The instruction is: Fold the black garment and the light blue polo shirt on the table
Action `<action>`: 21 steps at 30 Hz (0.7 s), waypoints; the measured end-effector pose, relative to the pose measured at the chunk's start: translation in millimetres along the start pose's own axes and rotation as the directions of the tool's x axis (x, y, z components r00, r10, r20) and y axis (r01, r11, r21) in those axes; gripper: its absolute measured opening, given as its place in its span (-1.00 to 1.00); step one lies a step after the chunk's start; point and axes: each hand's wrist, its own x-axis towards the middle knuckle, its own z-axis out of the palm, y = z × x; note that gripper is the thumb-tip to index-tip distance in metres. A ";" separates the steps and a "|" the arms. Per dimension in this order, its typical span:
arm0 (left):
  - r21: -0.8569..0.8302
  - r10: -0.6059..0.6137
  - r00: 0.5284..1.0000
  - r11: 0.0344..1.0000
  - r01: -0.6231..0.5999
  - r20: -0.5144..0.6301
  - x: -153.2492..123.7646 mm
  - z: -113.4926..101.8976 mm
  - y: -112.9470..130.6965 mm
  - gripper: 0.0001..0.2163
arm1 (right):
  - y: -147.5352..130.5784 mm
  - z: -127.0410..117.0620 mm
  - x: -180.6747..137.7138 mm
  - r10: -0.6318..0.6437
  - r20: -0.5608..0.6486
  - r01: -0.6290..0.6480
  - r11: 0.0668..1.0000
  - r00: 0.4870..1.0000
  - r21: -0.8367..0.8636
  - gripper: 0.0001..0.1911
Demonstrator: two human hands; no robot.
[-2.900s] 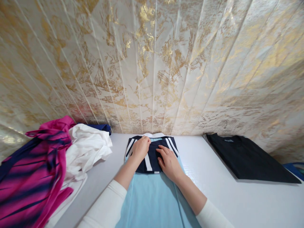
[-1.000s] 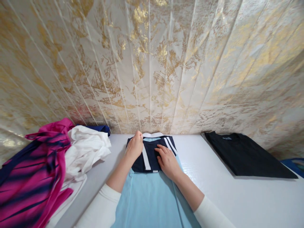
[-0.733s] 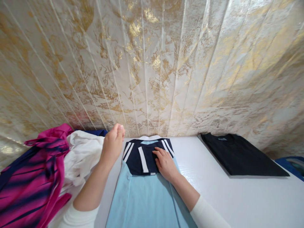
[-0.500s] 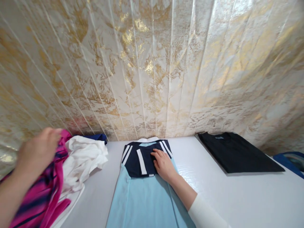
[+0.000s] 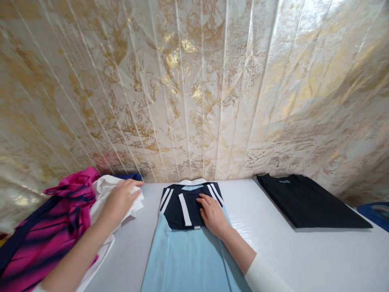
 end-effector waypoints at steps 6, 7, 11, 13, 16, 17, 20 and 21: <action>0.258 0.104 0.963 0.951 -0.169 0.247 -4.7 82.6 29.2 -0.84 | 0.2 -2.0 -0.3 0.002 0.002 -0.002 0.999 1.000 0.032 -0.57; 0.265 0.103 0.963 0.949 -0.171 0.250 -3.7 85.6 28.2 -0.84 | -0.1 -2.2 0.0 0.004 0.002 -0.004 0.999 1.000 0.033 -0.58; 0.296 0.124 0.953 0.932 -0.207 0.276 -2.7 85.6 21.3 -0.83 | -0.8 -2.1 1.4 0.014 0.008 -0.014 0.999 1.000 0.029 -0.58; 0.308 0.133 0.951 0.926 -0.219 0.278 -3.1 85.8 21.4 -0.81 | -0.4 -1.6 1.6 0.015 0.011 -0.015 1.000 1.000 0.027 -0.58; 0.323 0.148 0.952 0.917 -0.233 0.267 -3.5 86.9 26.3 -0.78 | 0.6 -1.0 1.1 0.008 0.010 -0.008 1.000 1.000 0.028 -0.58; 0.325 0.154 0.953 0.915 -0.238 0.263 -3.8 86.6 28.5 -0.78 | 0.8 -0.9 0.9 0.007 0.009 -0.007 1.000 1.000 0.028 -0.58; 0.331 0.166 0.954 0.911 -0.245 0.248 -5.5 80.5 33.6 -0.82 | 0.9 -1.5 0.6 0.008 0.007 -0.008 1.000 1.000 0.026 -0.58; 0.339 0.167 0.956 0.908 -0.244 0.241 -6.3 75.9 34.0 -0.83 | 0.8 -1.8 0.6 0.008 0.008 -0.008 1.000 1.000 0.025 -0.58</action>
